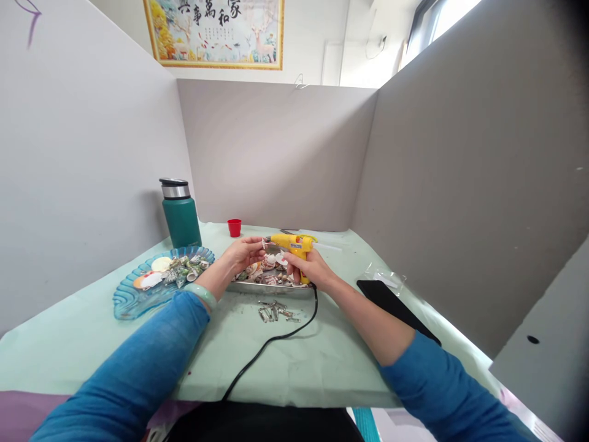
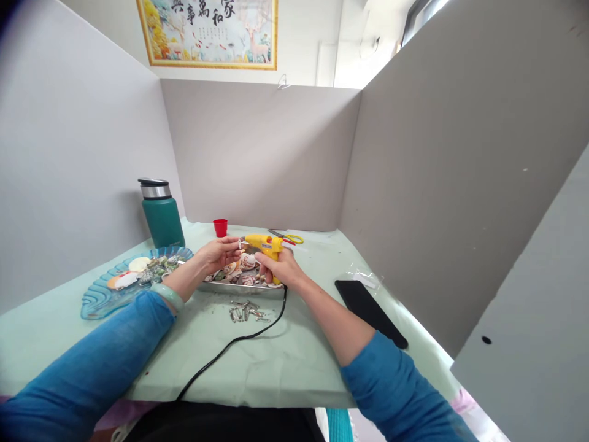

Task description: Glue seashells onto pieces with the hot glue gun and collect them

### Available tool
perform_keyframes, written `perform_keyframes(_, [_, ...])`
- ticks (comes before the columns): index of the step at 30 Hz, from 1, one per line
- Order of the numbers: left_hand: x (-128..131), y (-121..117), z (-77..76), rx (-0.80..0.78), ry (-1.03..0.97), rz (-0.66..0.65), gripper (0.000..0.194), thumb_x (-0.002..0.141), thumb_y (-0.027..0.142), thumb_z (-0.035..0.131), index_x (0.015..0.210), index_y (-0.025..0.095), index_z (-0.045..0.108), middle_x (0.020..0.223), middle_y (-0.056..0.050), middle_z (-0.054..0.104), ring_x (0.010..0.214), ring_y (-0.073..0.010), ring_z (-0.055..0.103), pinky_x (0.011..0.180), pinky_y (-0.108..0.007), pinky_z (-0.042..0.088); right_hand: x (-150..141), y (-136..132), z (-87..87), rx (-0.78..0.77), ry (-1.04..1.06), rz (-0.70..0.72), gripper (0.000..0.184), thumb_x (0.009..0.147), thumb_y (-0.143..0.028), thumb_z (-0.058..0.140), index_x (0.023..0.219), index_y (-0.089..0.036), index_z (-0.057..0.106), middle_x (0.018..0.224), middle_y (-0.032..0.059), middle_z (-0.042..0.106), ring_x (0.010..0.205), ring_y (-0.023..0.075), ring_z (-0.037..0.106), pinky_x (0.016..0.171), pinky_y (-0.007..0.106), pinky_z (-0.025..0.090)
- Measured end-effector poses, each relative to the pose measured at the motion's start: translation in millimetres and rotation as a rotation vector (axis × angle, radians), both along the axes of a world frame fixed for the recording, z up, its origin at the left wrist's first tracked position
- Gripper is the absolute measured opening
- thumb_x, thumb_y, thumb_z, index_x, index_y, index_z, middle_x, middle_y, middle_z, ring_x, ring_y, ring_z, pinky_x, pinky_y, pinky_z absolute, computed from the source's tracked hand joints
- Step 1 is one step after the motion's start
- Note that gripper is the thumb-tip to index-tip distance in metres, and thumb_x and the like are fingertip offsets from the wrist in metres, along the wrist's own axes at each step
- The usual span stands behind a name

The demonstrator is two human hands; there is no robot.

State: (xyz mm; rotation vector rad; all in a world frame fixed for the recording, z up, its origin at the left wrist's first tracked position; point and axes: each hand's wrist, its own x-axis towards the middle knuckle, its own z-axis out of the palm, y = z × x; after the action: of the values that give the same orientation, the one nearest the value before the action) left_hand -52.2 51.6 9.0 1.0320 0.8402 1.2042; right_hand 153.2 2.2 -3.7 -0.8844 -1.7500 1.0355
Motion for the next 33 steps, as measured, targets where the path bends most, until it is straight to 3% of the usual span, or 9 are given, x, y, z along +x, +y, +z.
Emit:
perform_keyframes(5, [-0.2,1.8,-2.1,-0.019,-0.019,0.003,0.015,0.078,0.001,0.059,0.089,0.011,0.06,0.066,-0.005,0.065,0.051,-0.0107,0.061,0.053,-0.023,0.053,-1.1,-1.6,1.0,-0.009,-0.087,-0.018,0.04,0.078,-0.049,0.059,0.059,-0.014,0.061,0.039,-0.0006,0.053,0.036,0.0082,0.048,0.04,0.019,0.038])
perform_keyframes(20, [-0.5,-2.0,1.4,-0.028,-0.063,-0.061,0.022,0.077,0.003,0.061,0.095,0.013,0.064,0.068,-0.003,0.066,0.047,-0.0079,0.059,0.048,-0.018,0.05,-3.8,-7.2,5.6,-0.045,-0.044,-0.032,0.039,0.075,-0.05,0.062,0.06,-0.014,0.059,0.04,-0.0009,0.054,0.035,0.0079,0.048,0.039,0.019,0.038])
perform_keyframes(26, [2.1,-3.5,1.6,-0.044,-0.071,-0.018,0.021,0.08,-0.001,0.055,0.097,0.01,0.061,0.066,-0.006,0.066,0.053,-0.0112,0.064,0.057,-0.023,0.055,-3.9,-8.5,6.5,-0.042,-0.045,-0.036,0.038,0.075,-0.05,0.062,0.063,-0.014,0.06,0.039,-0.0017,0.054,0.034,0.0077,0.047,0.038,0.019,0.038])
perform_keyframes(33, [2.3,-3.0,1.5,-0.043,-0.059,-0.03,0.026,0.075,-0.003,0.06,0.099,0.008,0.062,0.07,-0.007,0.068,0.057,-0.0123,0.065,0.06,-0.024,0.057,-4.0,-8.5,6.1,-0.045,-0.029,-0.034,0.033,0.076,-0.047,0.062,0.068,-0.015,0.061,0.039,-0.0021,0.054,0.034,0.0082,0.046,0.038,0.019,0.037])
